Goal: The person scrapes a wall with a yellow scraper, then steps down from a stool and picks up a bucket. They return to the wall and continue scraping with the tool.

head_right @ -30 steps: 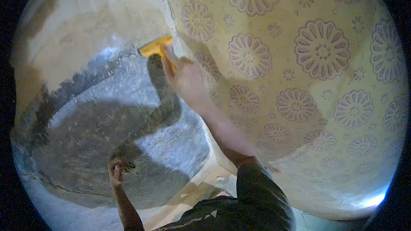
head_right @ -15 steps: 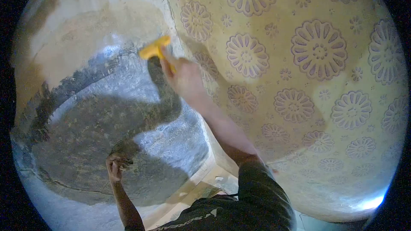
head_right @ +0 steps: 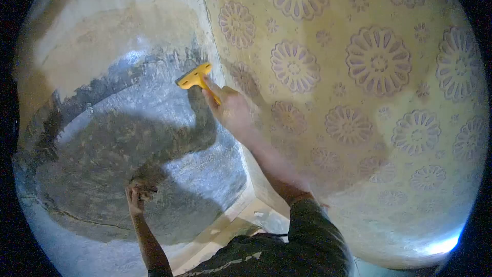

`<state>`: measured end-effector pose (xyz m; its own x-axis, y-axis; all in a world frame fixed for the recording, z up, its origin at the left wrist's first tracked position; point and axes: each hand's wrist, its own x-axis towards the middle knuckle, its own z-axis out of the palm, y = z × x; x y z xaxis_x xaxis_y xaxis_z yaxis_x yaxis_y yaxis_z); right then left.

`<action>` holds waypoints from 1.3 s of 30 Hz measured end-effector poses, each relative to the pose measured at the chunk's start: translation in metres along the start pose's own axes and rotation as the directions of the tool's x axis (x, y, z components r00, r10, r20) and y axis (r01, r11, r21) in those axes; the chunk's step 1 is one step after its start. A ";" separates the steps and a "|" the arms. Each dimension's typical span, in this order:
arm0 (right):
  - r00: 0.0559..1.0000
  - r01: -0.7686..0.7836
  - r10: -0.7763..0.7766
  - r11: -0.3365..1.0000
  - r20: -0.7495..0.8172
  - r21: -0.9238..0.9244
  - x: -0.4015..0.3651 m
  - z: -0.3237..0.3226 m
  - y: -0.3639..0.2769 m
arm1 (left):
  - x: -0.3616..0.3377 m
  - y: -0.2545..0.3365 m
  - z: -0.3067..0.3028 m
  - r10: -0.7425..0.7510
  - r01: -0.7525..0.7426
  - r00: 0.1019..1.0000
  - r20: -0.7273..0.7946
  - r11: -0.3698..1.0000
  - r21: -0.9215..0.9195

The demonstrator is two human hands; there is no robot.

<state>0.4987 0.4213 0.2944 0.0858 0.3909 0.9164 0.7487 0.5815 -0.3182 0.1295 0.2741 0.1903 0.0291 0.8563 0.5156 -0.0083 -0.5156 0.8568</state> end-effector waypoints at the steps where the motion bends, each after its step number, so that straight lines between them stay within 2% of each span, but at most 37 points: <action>1: 1.000 -0.011 0.011 1.000 0.000 0.024 0.001 0.000 0.002 | 0.001 -0.001 0.004 0.041 -0.040 0.999 -0.030 0.999 0.033; 2: 1.000 -0.017 0.017 1.000 0.004 0.024 0.012 -0.005 -0.005 | -0.002 -0.005 0.000 0.034 -0.033 0.999 -0.028 0.999 0.035; 4: 0.997 -0.063 0.061 0.997 -0.051 -0.041 0.046 -0.011 -0.011 | -0.002 -0.024 -0.020 0.066 -0.075 0.997 0.044 0.963 0.259; 5: 0.997 -0.064 0.062 0.997 -0.052 -0.040 0.039 -0.010 -0.009 | -0.003 -0.030 -0.028 0.066 -0.075 0.997 0.045 0.963 0.260; 7: 1.000 -0.016 0.016 1.000 0.005 -0.019 0.017 -0.009 -0.007 | -0.010 -0.040 -0.044 -0.030 0.045 0.977 0.212 0.997 -0.065; 8: 1.000 -0.022 0.023 1.000 0.005 -0.017 0.014 -0.007 -0.008 | -0.015 -0.042 -0.053 -0.036 0.050 0.976 0.214 0.997 -0.060; 10: 0.999 -0.023 0.024 0.999 -0.021 0.042 0.020 -0.006 -0.009 | -0.015 -0.052 -0.056 -0.034 0.008 0.965 0.258 0.995 0.104; 11: 0.999 -0.026 0.028 0.999 -0.025 0.043 0.032 -0.008 -0.011 | -0.009 -0.038 -0.037 -0.035 0.007 0.964 0.262 0.994 0.108; 13: 0.995 -0.089 0.087 0.996 -0.047 -0.026 0.062 -0.013 -0.015 | 0.006 0.001 0.015 0.090 -0.080 0.992 -0.084 0.990 0.117; 14: 0.997 -0.028 0.031 0.999 -0.077 0.035 0.056 -0.009 -0.010 | 0.007 -0.007 0.007 0.093 -0.083 0.992 -0.086 0.990 0.117; 15: 0.997 -0.027 0.029 0.999 -0.070 0.034 0.042 -0.010 -0.009 | 0.004 -0.023 -0.007 0.131 -0.123 0.991 -0.031 0.973 0.198; 16: 1.000 -0.009 0.009 1.000 -0.003 0.027 0.024 -0.012 -0.013 | 0.000 -0.025 -0.013 0.158 -0.161 0.987 0.031 0.947 0.279; 17: 0.998 0.017 -0.018 1.000 0.057 0.020 0.016 -0.014 -0.015 | -0.003 -0.026 -0.016 0.160 -0.162 0.987 0.030 0.947 0.277; 18: 0.998 0.029 -0.030 0.999 0.058 0.016 0.028 -0.010 -0.010 | -0.004 -0.029 -0.015 0.069 -0.068 0.998 -0.004 0.983 0.169; 19: 0.999 0.017 -0.016 0.999 -0.030 0.042 0.047 -0.005 -0.009 | -0.004 -0.026 -0.016 -0.030 0.032 0.999 -0.018 0.997 0.066; 20: 0.992 0.009 -0.001 0.998 -0.123 0.067 0.060 -0.002 -0.008 | -0.003 -0.027 -0.019 -0.024 0.025 1.000 -0.013 0.997 0.068; 22: 0.995 0.014 -0.009 0.999 -0.104 0.044 0.059 -0.004 -0.010 | -0.007 -0.033 -0.027 0.133 -0.146 0.989 0.062 0.937 0.317; 23: 0.997 0.023 -0.021 1.000 -0.077 0.020 0.056 -0.005 -0.011 | -0.006 -0.040 -0.025 0.137 -0.148 0.989 0.058 0.937 0.317; 25: 1.000 0.008 -0.008 0.999 -0.016 0.033 0.028 -0.008 -0.023 | -0.010 -0.048 -0.019 0.319 -0.275 0.944 -0.086 0.903 0.331; 26: 0.999 0.013 -0.014 0.999 0.035 0.036 0.026 -0.011 -0.025 | -0.008 -0.046 -0.016 0.327 -0.283 0.940 -0.093 0.903 0.323; 27: 0.999 0.015 -0.016 0.999 0.035 0.034 0.038 -0.009 -0.022 | -0.009 -0.039 -0.017 0.207 -0.193 0.977 -0.045 0.957 0.215; 28: 0.998 0.043 -0.041 0.999 -0.052 0.032 0.066 -0.009 -0.021 | -0.008 -0.034 -0.018 0.091 -0.093 0.996 0.019 0.989 0.113; 29: 0.988 0.074 -0.069 0.997 -0.141 0.028 0.086 -0.011 -0.023 | -0.008 -0.048 -0.032 0.099 -0.101 0.995 0.022 0.988 0.113; 30: 0.995 -0.041 0.040 0.999 -0.086 -0.011 0.090 -0.015 -0.030 | -0.018 -0.069 -0.063 0.061 -0.081 0.979 0.194 0.992 0.099; 31: 0.995 -0.039 0.039 0.999 -0.091 -0.008 0.079 -0.015 -0.032 | -0.021 -0.082 -0.080 0.030 -0.063 0.934 0.356 0.994 0.084; 32: 0.999 -0.028 0.028 0.999 -0.016 -0.023 0.059 -0.017 -0.034 | -0.020 -0.081 -0.077 0.035 -0.067 0.936 0.351 0.995 0.080; 33: 0.998 -0.024 0.026 0.999 0.065 -0.034 0.044 -0.017 -0.037 | -0.022 -0.078 -0.077 0.006 -0.001 0.948 0.317 1.000 -0.019; 34: 0.997 -0.019 0.021 0.999 0.068 -0.035 0.044 -0.015 -0.038 | -0.019 -0.074 -0.072 -0.017 0.054 0.958 0.286 0.991 -0.123; 35: 0.999 -0.031 0.031 1.000 0.039 0.000 0.049 -0.014 -0.038 | -0.013 -0.062 -0.054 -0.009 0.047 0.959 0.282 0.990 -0.131; 37: 0.999 -0.047 0.047 0.998 0.005 0.034 0.055 -0.017 -0.037 | -0.006 -0.032 -0.019 0.058 -0.063 0.997 0.050 0.992 0.106; 38: 1.000 -0.022 0.022 1.000 0.004 -0.011 0.056 -0.022 -0.038 | -0.004 -0.033 -0.022 0.057 -0.062 0.997 0.054 0.992 0.107; 39: 1.000 0.004 -0.003 0.998 0.010 -0.057 0.054 -0.025 -0.038 | -0.006 -0.036 -0.027 -0.005 0.003 0.999 0.047 0.999 0.042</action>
<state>0.4911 0.4023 0.3626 0.0772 0.3960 0.9150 0.7855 0.5410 -0.3004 0.1026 0.2889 0.1564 0.0760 0.8565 0.5106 0.0335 -0.5140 0.8571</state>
